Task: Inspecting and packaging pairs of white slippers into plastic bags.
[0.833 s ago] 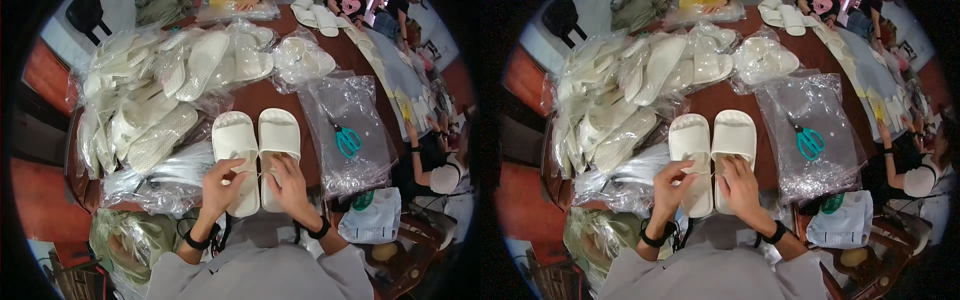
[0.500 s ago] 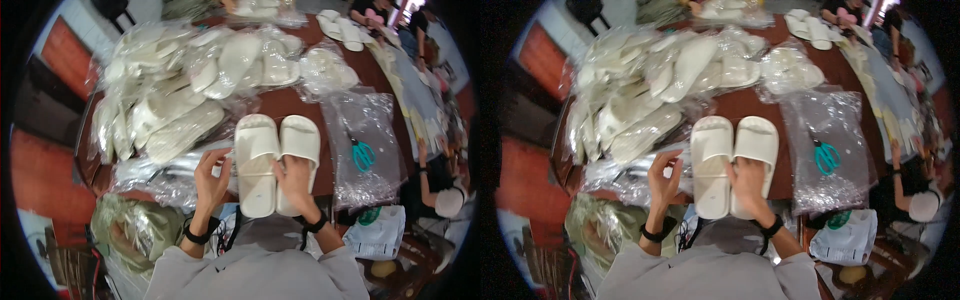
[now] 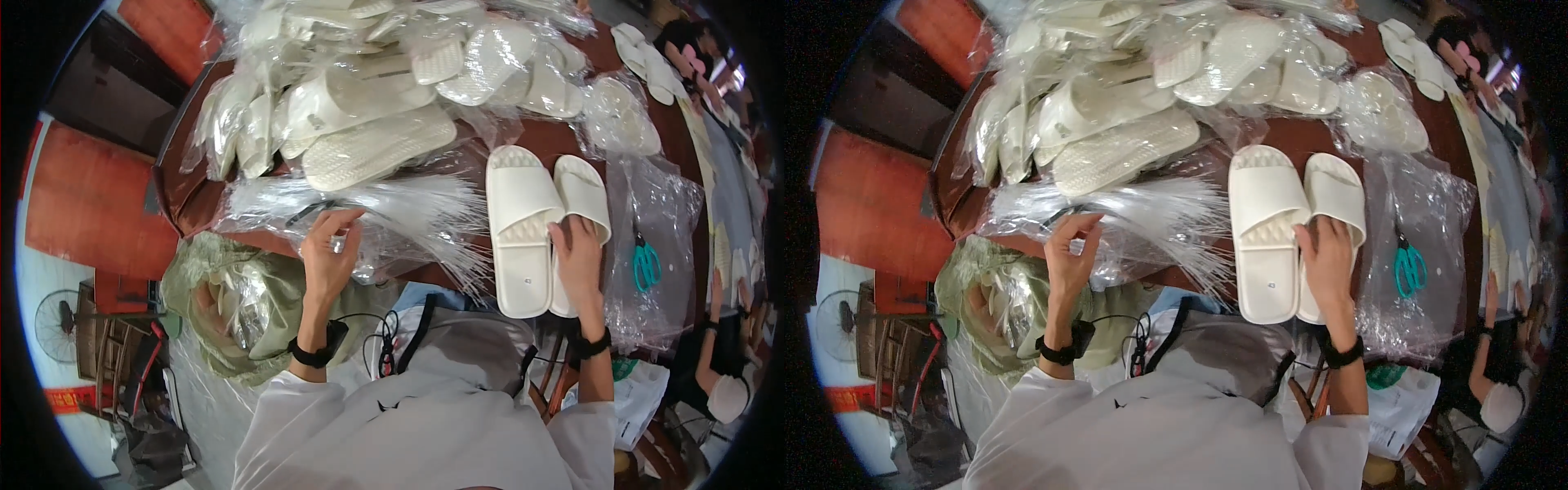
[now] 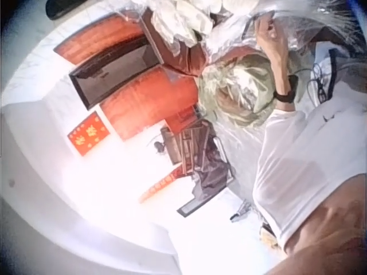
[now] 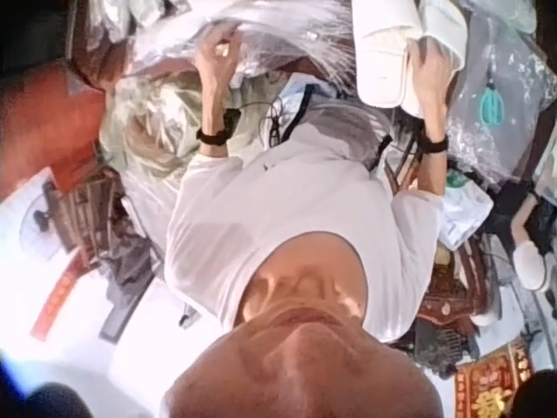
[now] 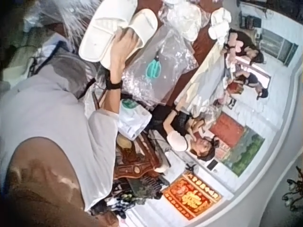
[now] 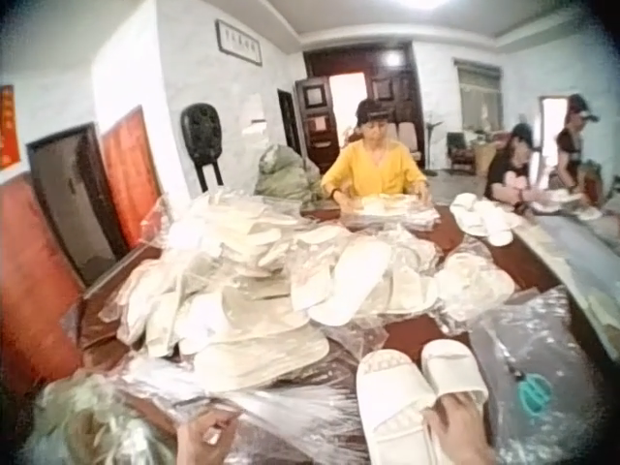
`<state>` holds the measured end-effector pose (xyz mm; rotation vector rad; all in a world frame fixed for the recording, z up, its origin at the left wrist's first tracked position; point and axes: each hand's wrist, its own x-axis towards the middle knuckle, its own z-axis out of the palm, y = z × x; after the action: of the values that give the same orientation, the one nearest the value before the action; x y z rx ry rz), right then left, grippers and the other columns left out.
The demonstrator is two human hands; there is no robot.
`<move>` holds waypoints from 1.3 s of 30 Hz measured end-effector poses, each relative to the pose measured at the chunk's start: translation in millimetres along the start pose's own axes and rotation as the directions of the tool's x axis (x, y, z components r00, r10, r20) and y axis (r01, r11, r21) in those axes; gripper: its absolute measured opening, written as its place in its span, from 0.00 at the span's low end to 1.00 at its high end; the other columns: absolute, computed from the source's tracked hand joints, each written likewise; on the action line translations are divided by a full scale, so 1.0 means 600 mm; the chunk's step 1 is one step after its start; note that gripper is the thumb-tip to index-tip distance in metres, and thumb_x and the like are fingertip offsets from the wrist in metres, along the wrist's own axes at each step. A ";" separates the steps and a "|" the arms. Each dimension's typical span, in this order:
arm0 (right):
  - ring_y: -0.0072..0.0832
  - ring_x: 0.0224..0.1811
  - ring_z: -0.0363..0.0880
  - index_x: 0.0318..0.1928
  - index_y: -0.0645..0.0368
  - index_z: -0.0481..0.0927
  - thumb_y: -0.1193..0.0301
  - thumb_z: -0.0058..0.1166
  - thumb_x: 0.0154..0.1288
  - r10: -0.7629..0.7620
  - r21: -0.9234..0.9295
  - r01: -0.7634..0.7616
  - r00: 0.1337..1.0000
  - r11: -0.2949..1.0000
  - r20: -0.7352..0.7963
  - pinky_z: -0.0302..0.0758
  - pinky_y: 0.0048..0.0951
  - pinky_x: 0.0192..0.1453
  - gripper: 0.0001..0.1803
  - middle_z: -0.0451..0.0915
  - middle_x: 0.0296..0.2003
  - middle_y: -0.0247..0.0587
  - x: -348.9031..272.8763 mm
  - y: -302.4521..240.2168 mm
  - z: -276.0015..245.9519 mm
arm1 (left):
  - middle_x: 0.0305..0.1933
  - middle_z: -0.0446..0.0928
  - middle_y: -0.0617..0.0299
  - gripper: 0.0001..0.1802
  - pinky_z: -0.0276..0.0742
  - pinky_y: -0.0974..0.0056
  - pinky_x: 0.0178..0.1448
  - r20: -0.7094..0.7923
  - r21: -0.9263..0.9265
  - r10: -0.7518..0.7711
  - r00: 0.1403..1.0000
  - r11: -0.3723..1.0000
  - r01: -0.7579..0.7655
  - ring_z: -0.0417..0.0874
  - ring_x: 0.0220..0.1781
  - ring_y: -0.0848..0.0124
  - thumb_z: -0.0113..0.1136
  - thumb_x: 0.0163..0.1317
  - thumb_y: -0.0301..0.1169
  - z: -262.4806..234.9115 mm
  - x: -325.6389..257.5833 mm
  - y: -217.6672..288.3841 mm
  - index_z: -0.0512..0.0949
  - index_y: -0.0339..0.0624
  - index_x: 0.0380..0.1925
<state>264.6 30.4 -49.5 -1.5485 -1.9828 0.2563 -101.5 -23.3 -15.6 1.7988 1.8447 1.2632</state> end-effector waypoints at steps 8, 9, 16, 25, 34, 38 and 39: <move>0.44 0.42 0.76 0.42 0.61 0.77 0.75 0.56 0.60 -0.001 0.125 -0.006 0.999 0.992 0.053 0.72 0.39 0.45 0.09 0.77 0.38 0.46 -0.053 -0.160 -0.033 | 0.35 0.81 0.57 0.12 0.75 0.69 0.41 -0.193 0.009 -0.047 0.980 0.999 0.050 0.81 0.34 0.67 0.59 0.54 0.16 -0.036 -0.038 -0.029 0.83 0.40 0.38; 0.43 0.42 0.76 0.43 0.60 0.78 0.76 0.56 0.60 -0.059 0.178 0.046 0.996 0.983 0.066 0.72 0.39 0.45 0.10 0.77 0.39 0.45 -0.049 -0.189 -0.022 | 0.35 0.81 0.56 0.12 0.75 0.69 0.41 -0.195 0.021 -0.027 0.980 0.999 0.032 0.81 0.34 0.67 0.59 0.54 0.16 -0.036 -0.039 -0.033 0.83 0.40 0.38; 0.41 0.43 0.75 0.47 0.56 0.78 0.77 0.55 0.55 -0.384 0.182 0.363 0.918 0.914 0.095 0.73 0.39 0.48 0.17 0.75 0.43 0.42 -0.018 -0.304 0.116 | 0.34 0.81 0.56 0.13 0.75 0.68 0.41 -0.203 0.008 -0.005 0.979 1.000 0.007 0.81 0.34 0.68 0.59 0.53 0.16 -0.024 -0.038 -0.024 0.83 0.40 0.37; 0.35 0.36 0.77 0.40 0.56 0.82 0.76 0.62 0.52 -0.420 0.343 0.392 0.907 0.854 0.009 0.75 0.34 0.40 0.12 0.78 0.36 0.35 -0.004 -0.279 0.150 | 0.34 0.81 0.58 0.12 0.74 0.71 0.38 -0.110 -0.163 -0.096 0.989 0.984 0.077 0.80 0.32 0.73 0.58 0.56 0.16 -0.016 -0.052 -0.008 0.83 0.38 0.39; 0.32 0.40 0.81 0.39 0.60 0.84 0.80 0.64 0.52 -0.197 0.649 0.104 0.978 0.753 0.072 0.80 0.30 0.42 0.11 0.82 0.40 0.38 -0.078 -0.224 -0.009 | 0.42 0.82 0.57 0.27 0.75 0.68 0.51 0.807 -0.521 -0.088 0.584 0.360 0.774 0.81 0.41 0.72 0.48 0.71 0.46 0.053 -0.033 0.085 0.71 0.33 0.57; 0.31 0.43 0.83 0.39 0.64 0.83 0.81 0.58 0.59 -0.199 0.719 0.058 0.974 0.692 0.112 0.80 0.26 0.44 0.07 0.84 0.39 0.42 -0.126 -0.179 -0.049 | 0.41 0.80 0.60 0.26 0.74 0.67 0.52 0.875 -0.480 0.081 0.477 0.028 0.877 0.80 0.44 0.69 0.49 0.71 0.45 0.093 -0.004 0.103 0.68 0.35 0.59; 0.28 0.40 0.84 0.39 0.66 0.82 0.80 0.55 0.62 -0.053 0.757 -0.136 0.974 0.639 0.220 0.80 0.25 0.43 0.06 0.84 0.37 0.42 -0.145 -0.167 -0.060 | 0.32 0.76 0.64 0.21 0.72 0.69 0.45 0.871 -0.491 0.045 0.490 0.012 0.871 0.77 0.36 0.73 0.50 0.71 0.41 0.100 0.004 0.112 0.70 0.36 0.54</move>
<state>215.5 -88.0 -0.3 -1.0044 -1.6211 1.1863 -13.7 -8.3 -1.0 0.5021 0.5882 0.7968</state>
